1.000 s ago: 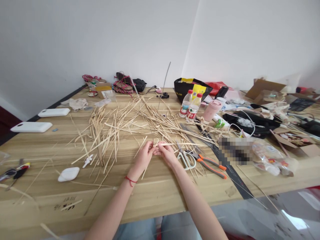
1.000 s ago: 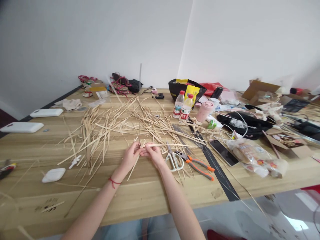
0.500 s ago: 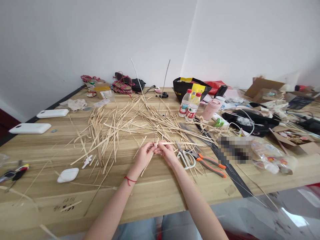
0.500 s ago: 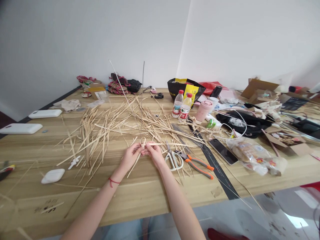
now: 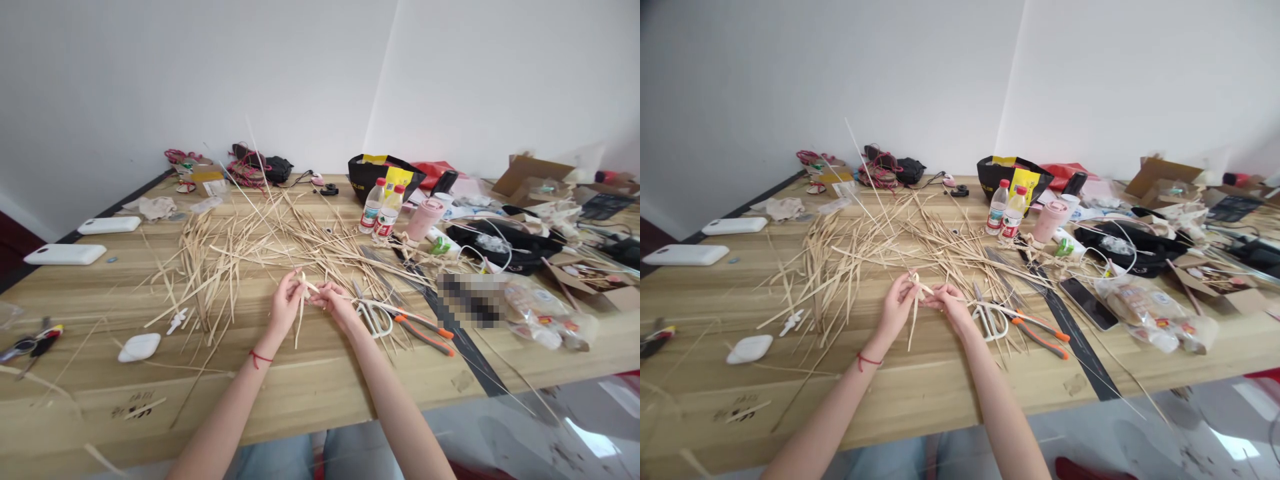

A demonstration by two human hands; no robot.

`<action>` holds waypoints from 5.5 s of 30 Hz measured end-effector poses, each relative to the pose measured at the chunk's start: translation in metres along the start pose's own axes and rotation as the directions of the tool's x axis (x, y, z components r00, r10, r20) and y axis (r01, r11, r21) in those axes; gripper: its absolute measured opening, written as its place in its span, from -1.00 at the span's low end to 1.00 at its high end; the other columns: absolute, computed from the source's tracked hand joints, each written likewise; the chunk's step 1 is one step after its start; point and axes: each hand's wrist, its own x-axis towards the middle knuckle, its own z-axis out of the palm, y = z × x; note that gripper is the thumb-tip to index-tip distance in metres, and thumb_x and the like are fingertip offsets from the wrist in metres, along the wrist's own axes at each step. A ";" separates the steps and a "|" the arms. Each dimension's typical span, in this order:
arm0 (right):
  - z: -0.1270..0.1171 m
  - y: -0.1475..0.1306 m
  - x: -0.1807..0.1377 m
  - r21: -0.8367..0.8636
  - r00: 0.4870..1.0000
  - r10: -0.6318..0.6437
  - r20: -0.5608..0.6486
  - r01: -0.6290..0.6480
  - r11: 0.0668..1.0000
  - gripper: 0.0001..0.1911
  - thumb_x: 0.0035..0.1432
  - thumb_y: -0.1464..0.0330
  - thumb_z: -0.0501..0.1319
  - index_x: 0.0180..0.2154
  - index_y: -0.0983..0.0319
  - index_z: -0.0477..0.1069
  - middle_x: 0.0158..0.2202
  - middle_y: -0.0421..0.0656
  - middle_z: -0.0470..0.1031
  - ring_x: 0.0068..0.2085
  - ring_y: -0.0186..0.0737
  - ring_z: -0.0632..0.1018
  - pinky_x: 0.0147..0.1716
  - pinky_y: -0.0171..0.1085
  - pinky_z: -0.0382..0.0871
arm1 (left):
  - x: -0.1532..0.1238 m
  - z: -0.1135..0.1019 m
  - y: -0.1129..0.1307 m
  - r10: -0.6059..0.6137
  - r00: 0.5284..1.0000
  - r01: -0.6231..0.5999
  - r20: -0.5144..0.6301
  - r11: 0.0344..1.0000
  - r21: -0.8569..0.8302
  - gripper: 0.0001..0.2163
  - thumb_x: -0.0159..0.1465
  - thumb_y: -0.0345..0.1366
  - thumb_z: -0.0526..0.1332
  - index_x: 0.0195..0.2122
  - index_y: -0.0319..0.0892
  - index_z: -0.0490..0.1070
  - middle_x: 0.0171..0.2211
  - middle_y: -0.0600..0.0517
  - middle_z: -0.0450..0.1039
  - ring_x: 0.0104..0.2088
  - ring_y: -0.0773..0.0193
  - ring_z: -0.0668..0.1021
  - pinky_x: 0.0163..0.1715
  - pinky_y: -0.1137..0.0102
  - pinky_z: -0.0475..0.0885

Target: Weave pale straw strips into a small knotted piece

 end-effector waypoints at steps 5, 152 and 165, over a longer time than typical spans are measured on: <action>-0.005 0.000 0.003 -0.003 0.999 -0.007 -0.050 0.007 1.000 -0.76 -0.21 0.39 0.34 -0.61 0.25 0.26 -0.32 -0.20 0.47 -0.44 -0.33 0.55 -0.42 -0.35 0.47 | 0.003 -0.002 0.003 -0.014 0.996 0.010 -0.088 0.999 -0.041 -0.67 0.18 -0.14 0.19 -0.09 -0.19 0.26 -0.31 -0.04 0.44 -0.40 0.28 0.54 -0.53 0.45 0.50; -0.016 -0.004 0.004 0.187 0.992 -0.112 -0.051 0.119 0.975 -0.68 -0.15 0.40 0.35 -0.25 0.12 0.42 -0.34 -0.25 0.45 -0.35 -0.35 0.46 -0.41 -0.40 0.41 | -0.011 -0.006 0.017 -0.195 0.581 0.593 0.790 0.767 -0.247 -0.44 0.16 -0.16 0.25 0.16 -0.16 0.14 -0.52 0.07 0.35 -0.56 0.39 0.41 -0.58 0.51 0.25; -0.012 0.002 0.005 -0.144 0.932 -0.289 -0.217 0.262 0.954 -0.79 -0.19 0.35 0.40 -0.41 0.25 0.50 -0.45 -0.16 0.56 -0.45 -0.27 0.53 -0.37 -0.26 0.44 | -0.009 0.003 0.022 -0.228 0.821 0.329 0.524 0.938 -0.108 -0.33 0.20 -0.24 0.20 0.28 -0.06 -0.11 -0.45 0.07 0.37 -0.45 0.36 0.43 -0.39 0.44 0.33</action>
